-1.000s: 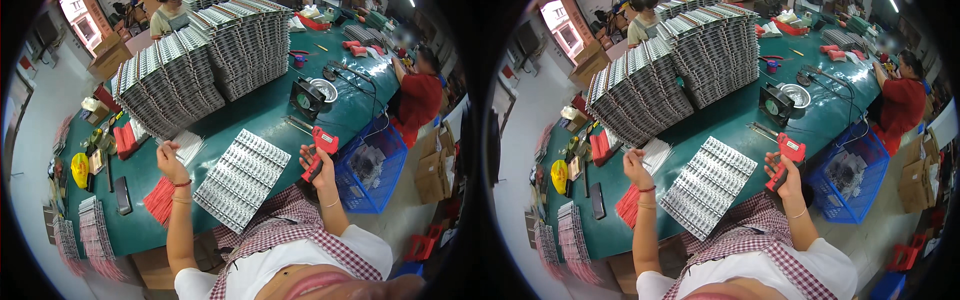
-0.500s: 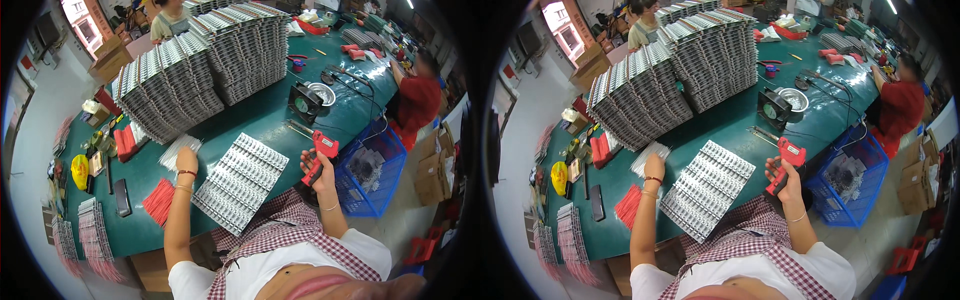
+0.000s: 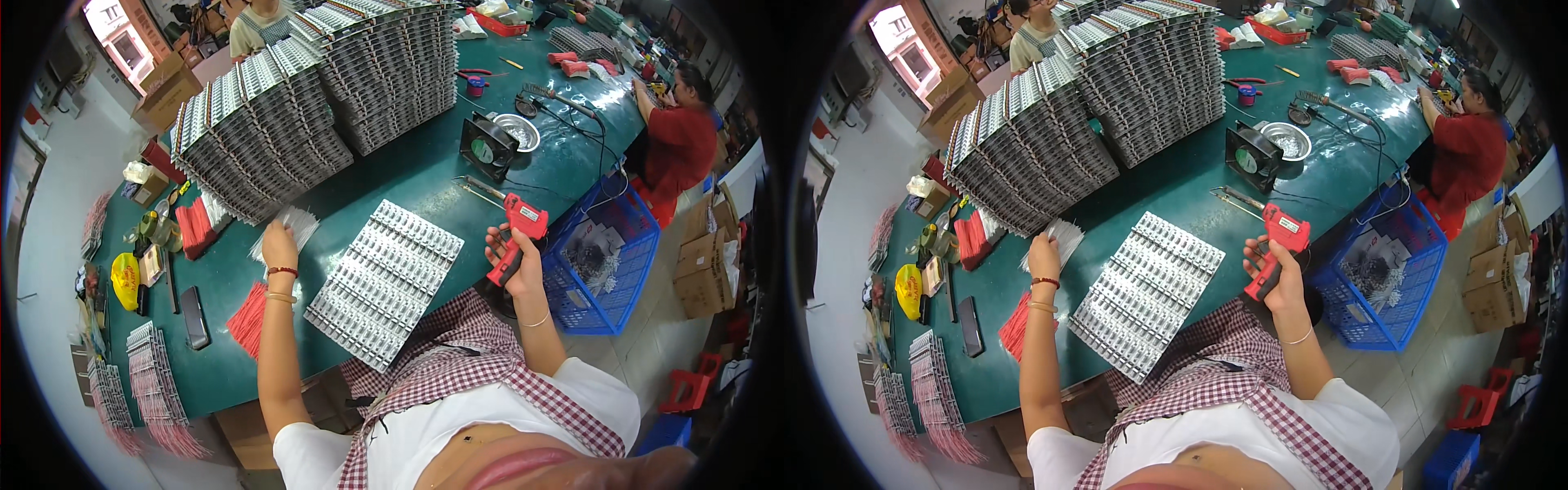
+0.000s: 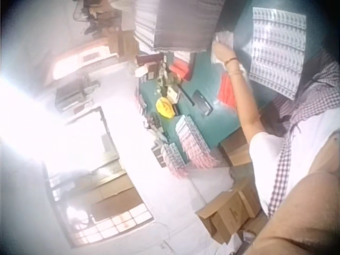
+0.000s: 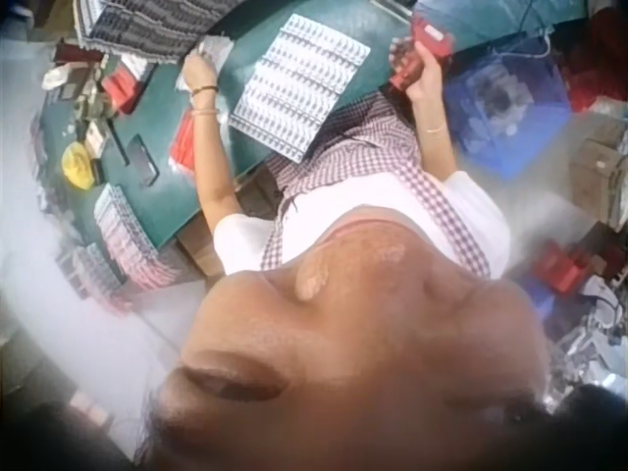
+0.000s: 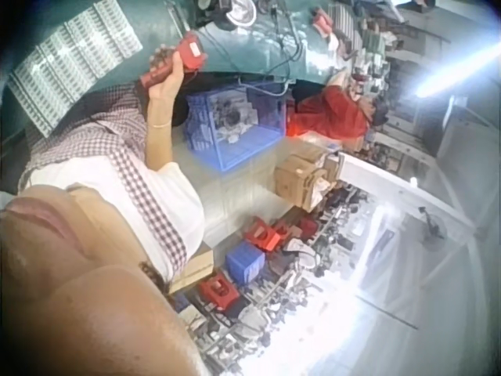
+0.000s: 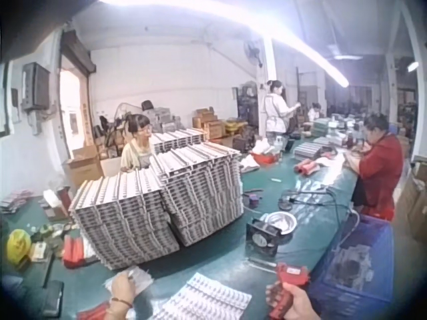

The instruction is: The person uses a soldering iron to attach red and white wires to a grid-like circuit board. They pick up individual wires, place them on the board, and apply the soldering iron to secure them. The person works continuously on the board, moving from one connection point to the next.

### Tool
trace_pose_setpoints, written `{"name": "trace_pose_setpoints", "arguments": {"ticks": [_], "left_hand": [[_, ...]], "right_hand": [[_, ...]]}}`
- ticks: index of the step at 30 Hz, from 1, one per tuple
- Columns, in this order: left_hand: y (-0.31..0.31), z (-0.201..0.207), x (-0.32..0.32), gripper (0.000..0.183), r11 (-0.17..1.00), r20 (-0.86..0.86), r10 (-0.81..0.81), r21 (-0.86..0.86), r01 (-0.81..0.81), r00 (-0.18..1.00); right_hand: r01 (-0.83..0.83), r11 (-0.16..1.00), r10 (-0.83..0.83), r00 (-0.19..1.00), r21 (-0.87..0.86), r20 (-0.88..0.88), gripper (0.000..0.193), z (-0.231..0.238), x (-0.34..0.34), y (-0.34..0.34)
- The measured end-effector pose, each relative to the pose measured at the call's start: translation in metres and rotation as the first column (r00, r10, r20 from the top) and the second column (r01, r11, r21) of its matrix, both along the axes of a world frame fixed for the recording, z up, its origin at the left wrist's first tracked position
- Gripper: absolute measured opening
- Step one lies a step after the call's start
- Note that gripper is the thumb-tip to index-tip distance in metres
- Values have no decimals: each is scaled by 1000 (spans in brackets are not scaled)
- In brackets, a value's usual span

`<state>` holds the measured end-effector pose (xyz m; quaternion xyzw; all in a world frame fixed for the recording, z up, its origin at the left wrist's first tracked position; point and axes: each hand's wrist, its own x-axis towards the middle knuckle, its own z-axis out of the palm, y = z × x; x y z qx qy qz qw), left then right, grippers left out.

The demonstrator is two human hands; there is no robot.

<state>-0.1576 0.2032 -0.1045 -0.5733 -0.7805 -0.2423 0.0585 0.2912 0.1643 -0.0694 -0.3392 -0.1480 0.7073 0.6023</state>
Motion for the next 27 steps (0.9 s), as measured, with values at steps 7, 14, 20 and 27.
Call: {"name": "trace_pose_setpoints", "arguments": {"ticks": [7,14,20,27], "left_hand": [[-2,8,2,18,998,37,46,-35,-44,998],[-8,31,0,20,993,45,94,-74,-91,995],[-23,77,18,20,982,236,-20,188,-26,971],[-24,21,68,27,886,676,-268,453,-100,686]], "right_hand": [[3,1000,-3,1000,0,6,23,0,6,-3],[15,1000,-14,1000,-17,15,23,-2,6,-1],[-5,1000,4,1000,-24,-7,22,-2,2,-3],[-20,1000,18,993,-14,-114,24,-13,7,4]]}}
